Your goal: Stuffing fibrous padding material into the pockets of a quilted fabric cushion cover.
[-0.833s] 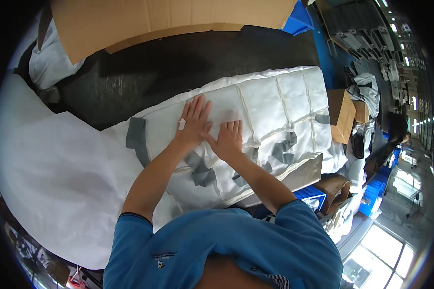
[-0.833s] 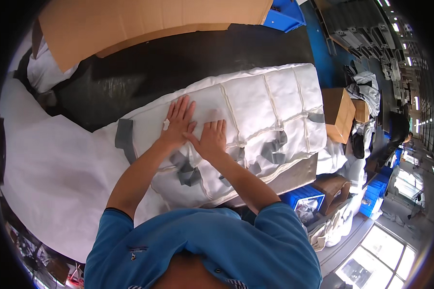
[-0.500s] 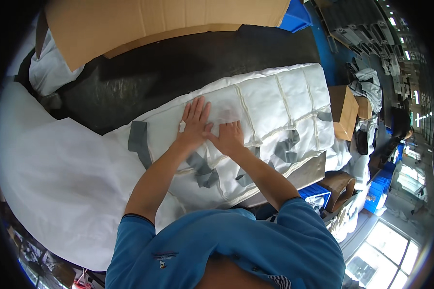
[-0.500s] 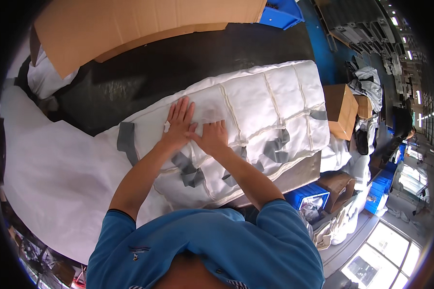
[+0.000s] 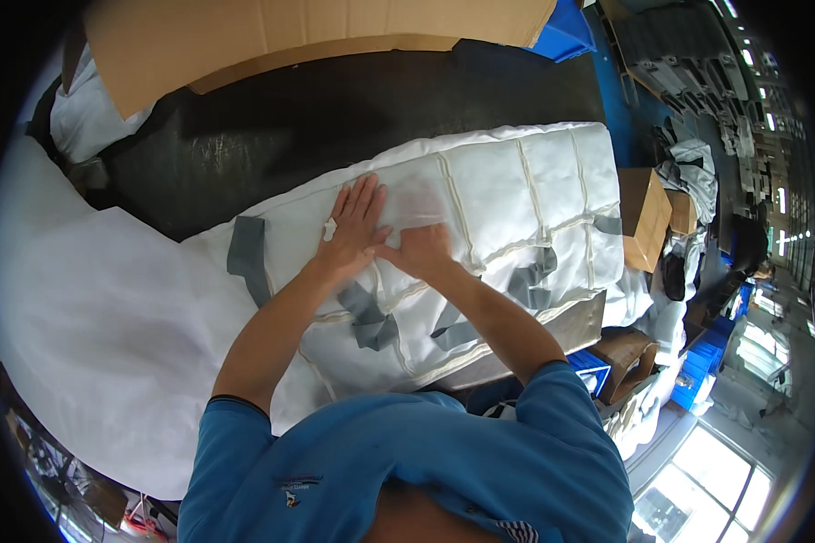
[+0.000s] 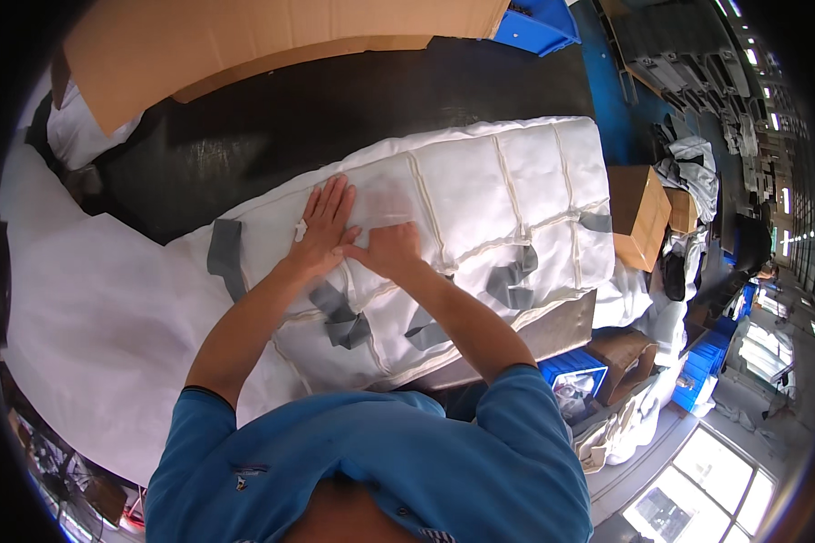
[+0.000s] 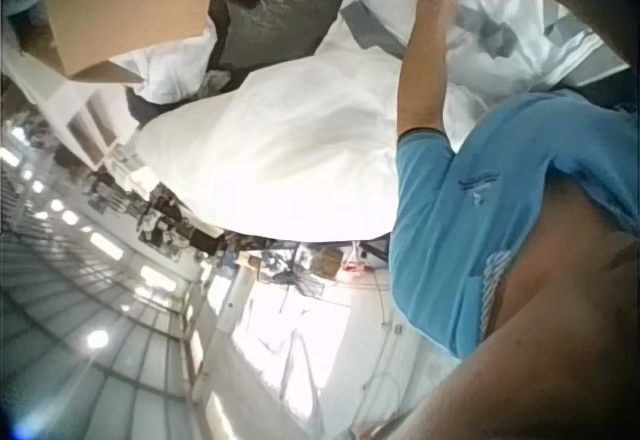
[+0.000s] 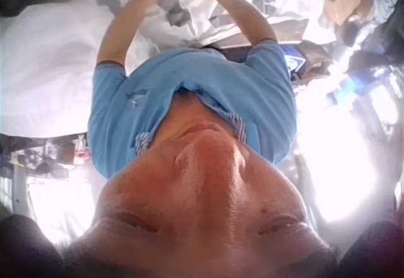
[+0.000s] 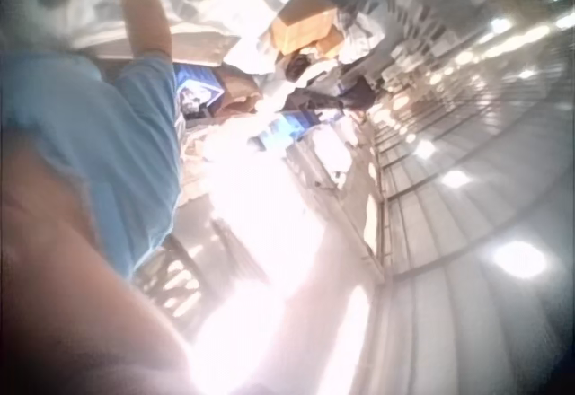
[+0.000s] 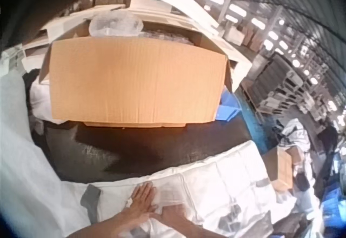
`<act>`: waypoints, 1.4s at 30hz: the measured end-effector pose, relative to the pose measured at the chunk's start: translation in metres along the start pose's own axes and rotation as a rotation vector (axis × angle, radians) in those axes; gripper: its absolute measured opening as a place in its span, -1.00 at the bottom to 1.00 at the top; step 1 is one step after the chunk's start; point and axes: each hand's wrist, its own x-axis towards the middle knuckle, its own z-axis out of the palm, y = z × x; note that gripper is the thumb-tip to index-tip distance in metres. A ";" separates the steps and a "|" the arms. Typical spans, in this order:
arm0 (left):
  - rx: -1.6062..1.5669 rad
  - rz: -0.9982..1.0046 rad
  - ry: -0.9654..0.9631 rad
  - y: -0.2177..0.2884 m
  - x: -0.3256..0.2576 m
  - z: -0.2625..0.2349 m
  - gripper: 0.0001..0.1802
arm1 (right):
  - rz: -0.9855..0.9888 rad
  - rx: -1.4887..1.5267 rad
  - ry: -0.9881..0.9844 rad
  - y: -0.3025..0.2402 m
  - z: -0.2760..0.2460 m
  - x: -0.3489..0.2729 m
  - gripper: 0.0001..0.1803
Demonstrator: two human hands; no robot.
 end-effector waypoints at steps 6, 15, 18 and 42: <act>0.079 0.019 0.037 -0.003 0.001 -0.001 -0.20 | 0.242 0.174 -0.283 0.003 0.006 0.026 0.24; 0.101 -0.034 -0.065 0.000 0.006 -0.004 -0.21 | 0.563 0.139 -0.367 -0.016 0.002 0.029 0.13; 0.131 -0.045 -0.028 -0.004 -0.002 -0.006 -0.19 | 0.252 0.230 -0.157 -0.018 -0.006 0.006 0.10; -0.007 -0.078 -0.064 0.204 -0.079 0.076 -0.10 | -0.030 -0.060 -0.352 0.167 -0.023 -0.262 -0.84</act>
